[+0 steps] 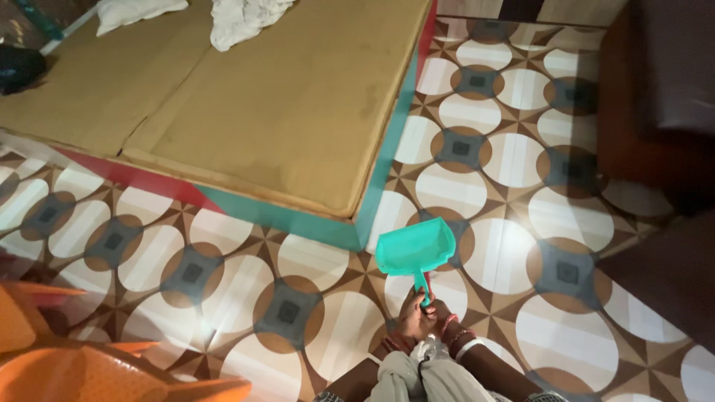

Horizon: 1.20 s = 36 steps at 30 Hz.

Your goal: The person sweeps a patterned tiled floor using a red broom and a teal dustpan. They move around a room containing a bed and several plastic chairs, sweeping debris into the dustpan.

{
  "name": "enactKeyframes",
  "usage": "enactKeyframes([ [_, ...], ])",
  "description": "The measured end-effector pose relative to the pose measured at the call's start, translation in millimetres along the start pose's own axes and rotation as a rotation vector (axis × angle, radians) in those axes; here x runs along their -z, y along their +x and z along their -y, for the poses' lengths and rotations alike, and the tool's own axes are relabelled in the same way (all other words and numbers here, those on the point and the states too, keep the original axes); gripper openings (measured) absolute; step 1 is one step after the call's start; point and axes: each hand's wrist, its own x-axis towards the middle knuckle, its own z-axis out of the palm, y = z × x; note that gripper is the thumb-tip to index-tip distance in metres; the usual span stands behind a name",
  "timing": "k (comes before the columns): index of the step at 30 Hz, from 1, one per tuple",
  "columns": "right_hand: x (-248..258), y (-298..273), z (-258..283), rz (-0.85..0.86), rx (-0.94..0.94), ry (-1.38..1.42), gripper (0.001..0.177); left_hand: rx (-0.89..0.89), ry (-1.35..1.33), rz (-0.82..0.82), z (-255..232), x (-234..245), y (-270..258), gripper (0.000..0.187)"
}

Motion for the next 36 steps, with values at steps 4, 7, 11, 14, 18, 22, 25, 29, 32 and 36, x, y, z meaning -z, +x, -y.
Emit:
enactKeyframes([
  [4,-12.0,12.3,33.8,0.012,0.196,-0.172,0.014,0.015,0.068,0.002,-17.3,-14.8,34.1,0.016],
  [7,-51.4,-5.7,55.4,-0.281,0.389,-0.445,0.010,0.054,0.053,0.018,-27.8,-20.2,59.7,0.013],
  [11,-89.7,-7.6,81.4,-0.342,0.470,-0.468,0.012,0.054,0.082,0.046,-44.9,-35.4,94.0,0.013],
  [14,-82.2,19.3,105.5,-0.355,0.542,-0.597,0.014,0.092,0.104,-0.050,-57.3,-43.0,118.5,0.016],
  [18,-44.8,60.7,102.9,-0.212,0.456,-0.495,0.015,0.144,0.168,-0.035,-75.9,-37.6,128.9,0.018],
  [22,-34.7,81.1,102.1,-0.134,0.316,-0.294,0.016,0.131,0.084,-0.012,-88.2,-43.3,142.4,0.018],
  [25,-47.5,92.2,111.5,-0.107,0.309,-0.237,0.017,0.175,0.052,-0.028,-105.5,-43.8,157.5,0.019],
  [29,-66.4,99.7,110.4,-0.126,0.352,-0.227,0.018,0.248,0.013,-0.078,-130.3,-48.3,173.6,0.019],
  [32,-89.2,110.1,133.7,-0.148,0.442,-0.247,0.020,0.256,0.095,-0.161,-146.4,-57.4,196.1,0.016],
  [36,-101.9,120.2,139.2,-0.164,0.643,-0.264,0.020,0.262,0.094,0.009,-160.5,-58.5,210.5,0.016],
])
